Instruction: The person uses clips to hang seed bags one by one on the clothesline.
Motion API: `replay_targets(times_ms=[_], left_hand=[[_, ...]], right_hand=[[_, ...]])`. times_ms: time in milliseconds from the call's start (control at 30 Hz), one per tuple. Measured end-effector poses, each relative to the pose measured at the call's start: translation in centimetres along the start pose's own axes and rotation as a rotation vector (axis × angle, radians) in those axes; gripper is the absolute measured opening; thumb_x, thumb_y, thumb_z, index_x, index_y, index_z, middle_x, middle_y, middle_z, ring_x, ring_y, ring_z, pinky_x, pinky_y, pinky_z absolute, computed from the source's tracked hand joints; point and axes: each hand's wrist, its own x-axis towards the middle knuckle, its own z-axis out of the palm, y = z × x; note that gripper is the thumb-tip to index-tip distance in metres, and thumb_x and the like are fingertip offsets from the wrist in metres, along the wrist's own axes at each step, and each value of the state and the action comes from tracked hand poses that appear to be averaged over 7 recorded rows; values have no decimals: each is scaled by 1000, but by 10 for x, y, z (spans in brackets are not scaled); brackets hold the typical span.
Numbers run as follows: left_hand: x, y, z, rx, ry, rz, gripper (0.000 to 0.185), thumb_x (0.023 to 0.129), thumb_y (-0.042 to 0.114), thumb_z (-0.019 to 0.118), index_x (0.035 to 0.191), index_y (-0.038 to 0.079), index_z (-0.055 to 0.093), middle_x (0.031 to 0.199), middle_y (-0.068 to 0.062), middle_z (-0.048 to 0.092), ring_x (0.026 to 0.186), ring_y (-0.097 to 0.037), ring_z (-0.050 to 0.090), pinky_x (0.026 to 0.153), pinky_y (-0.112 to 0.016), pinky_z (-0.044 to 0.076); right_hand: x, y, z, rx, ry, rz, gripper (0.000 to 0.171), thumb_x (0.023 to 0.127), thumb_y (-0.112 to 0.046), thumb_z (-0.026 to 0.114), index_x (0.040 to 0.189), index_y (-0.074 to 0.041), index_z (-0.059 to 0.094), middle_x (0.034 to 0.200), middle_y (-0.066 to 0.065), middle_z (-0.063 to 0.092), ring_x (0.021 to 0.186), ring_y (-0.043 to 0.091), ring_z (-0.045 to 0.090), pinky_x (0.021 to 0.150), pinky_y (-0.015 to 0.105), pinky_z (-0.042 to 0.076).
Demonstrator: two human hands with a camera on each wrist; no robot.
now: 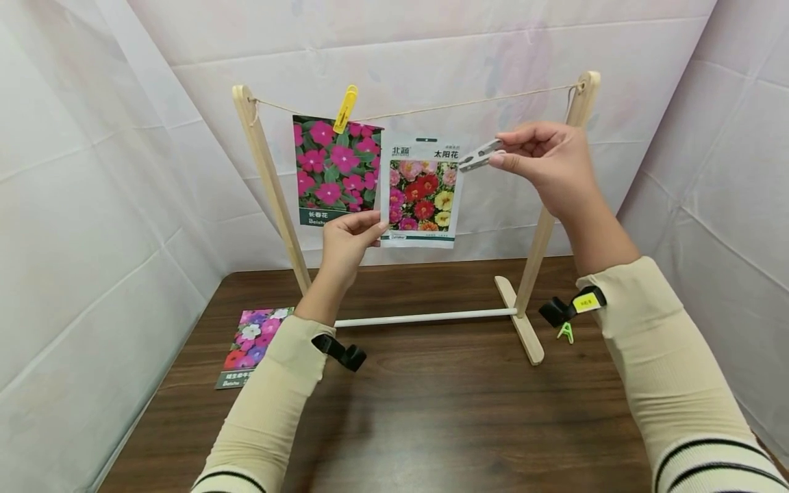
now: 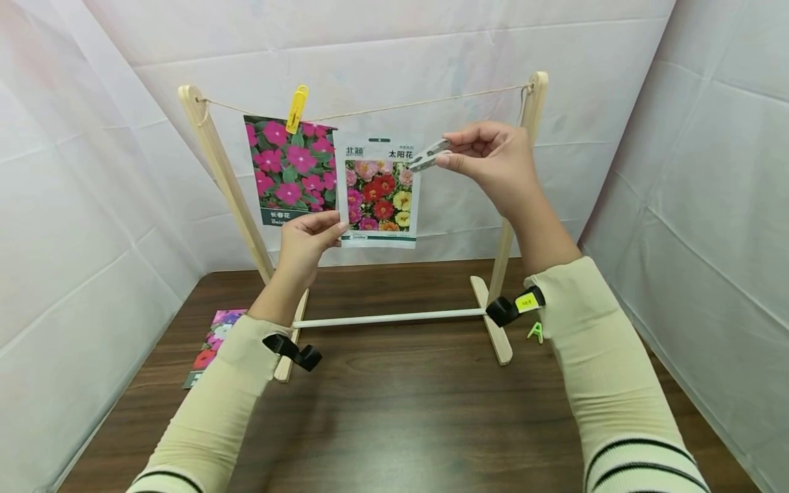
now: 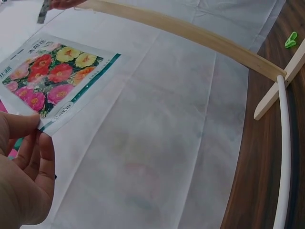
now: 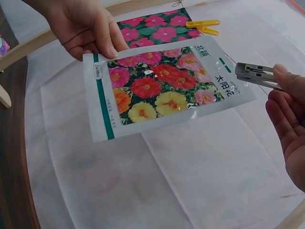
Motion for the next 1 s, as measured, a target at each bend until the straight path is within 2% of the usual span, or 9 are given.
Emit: replay_targets(times_ms=[167,333,400,567,733,1000], left_hand=[[1,1,3,-11,14,-5,24,86,3,75,106,-8,71,88,0,72,71,-12,64,62,-24,56],[2,3,5,-19,23,-17,24,85,2,75,106,-8,71,88,-1,72,72,-11,65,62,-23,56],[2,3,6,-20,25,-20,24,85,2,75,106,-9,71,89,-2,72,73,-11,65,63,-23,56],[3,3,9,-6,27,-17,24,85,4,75,106,-7,71,91,-3,72,75,-12,65,64,-24,56],[4,5,11,5,18,-17,25,86,6,75,108,-6,71,94,-5,73,75,-13,65,65,-25,56],[6,5,14,-15,35,-45,24,86,5,75,107,-5,72,94,-5,72,73,-12,64,65,-24,56]], right_hand=[[17,-7,12,-84,-1,-14,19,71,14,80,88,10,74,85,14,70,70,18,66,67,21,56],[33,-16,21,-229,-35,-69,12,72,10,81,82,7,75,80,9,70,67,17,64,63,20,52],[39,-20,24,-319,-51,-88,9,74,7,81,81,5,76,79,6,71,67,16,65,62,21,51],[51,-29,32,-518,-78,-105,5,78,0,80,82,2,77,78,0,71,70,14,66,67,19,51],[59,-35,38,-635,-84,-140,4,79,-1,79,83,0,77,79,-4,70,74,12,66,71,17,52],[67,-41,45,-837,-130,-172,8,83,-8,78,86,-1,77,83,-5,70,73,6,65,69,16,51]])
